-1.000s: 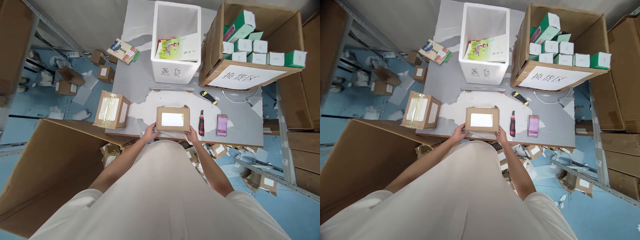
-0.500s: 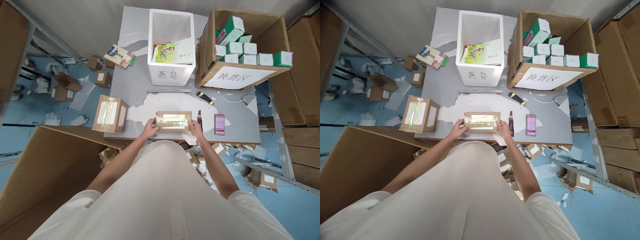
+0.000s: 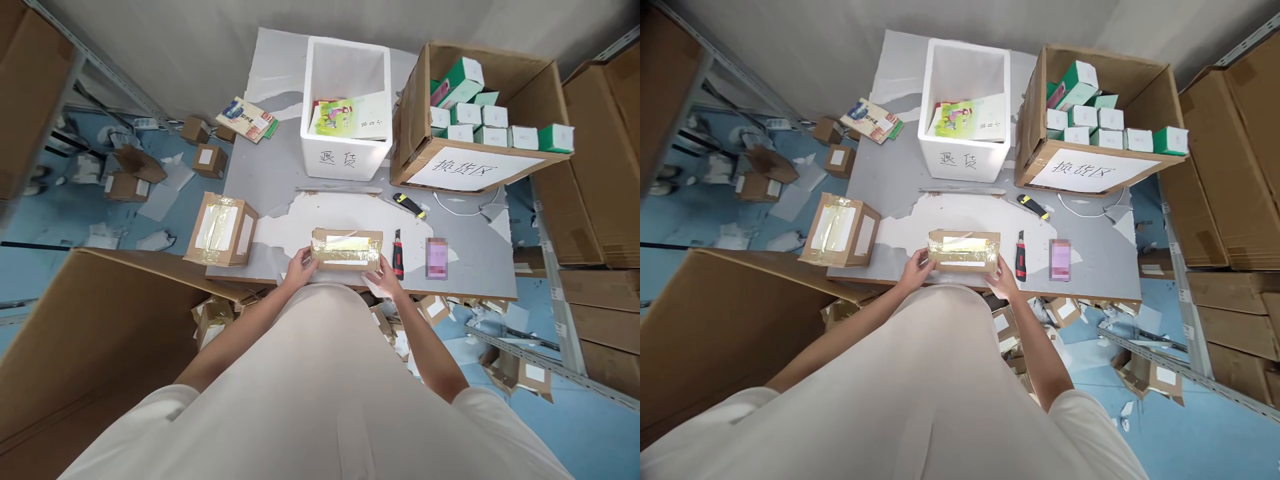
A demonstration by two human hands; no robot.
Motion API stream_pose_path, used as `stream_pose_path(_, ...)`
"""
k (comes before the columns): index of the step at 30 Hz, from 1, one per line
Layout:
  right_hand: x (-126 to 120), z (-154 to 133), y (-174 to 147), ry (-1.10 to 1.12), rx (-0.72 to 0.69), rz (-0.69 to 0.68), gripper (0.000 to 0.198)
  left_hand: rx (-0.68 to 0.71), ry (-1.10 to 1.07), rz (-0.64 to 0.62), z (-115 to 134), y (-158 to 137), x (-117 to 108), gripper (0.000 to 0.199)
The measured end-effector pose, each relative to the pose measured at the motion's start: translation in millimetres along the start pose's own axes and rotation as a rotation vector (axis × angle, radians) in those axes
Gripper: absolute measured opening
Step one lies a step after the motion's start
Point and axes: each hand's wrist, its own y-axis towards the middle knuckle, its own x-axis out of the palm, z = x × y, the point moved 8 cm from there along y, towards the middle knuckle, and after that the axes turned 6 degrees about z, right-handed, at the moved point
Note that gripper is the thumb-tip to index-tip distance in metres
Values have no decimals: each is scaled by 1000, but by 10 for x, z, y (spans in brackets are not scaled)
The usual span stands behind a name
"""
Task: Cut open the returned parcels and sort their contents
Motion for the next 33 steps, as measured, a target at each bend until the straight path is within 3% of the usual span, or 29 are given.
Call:
stream_pose_path(5, 21, 6, 75, -77, 18, 107, 75, 31, 59, -161, -79, -41, 45, 91)
stream_pose_path(9, 6, -62, 112, -103, 10, 105, 66, 17, 63, -132, -91, -8, 31, 81)
stream_pose_path(14, -104, -265, 177, -171, -79, 116, 44, 61, 148, -62, 164, 98, -58, 73)
stream_pose_path(18, -126, -399, 296, -337, -108, 151, 46, 76, 294, 32, 298, 304, -138, 53)
stream_pose_path(25, 26, -258, 527, -340, 0, 151, 53, 11, 426, 18, 96, 603, -15, 49)
stream_pose_path(29, 14, -89, 522, -247, 6, 111, 56, -9, 429, -5, 5, 569, -33, 52)
stream_pose_path(33, -145, 175, 364, -89, 60, 155, 57, -19, 380, -33, -158, 431, -166, 54)
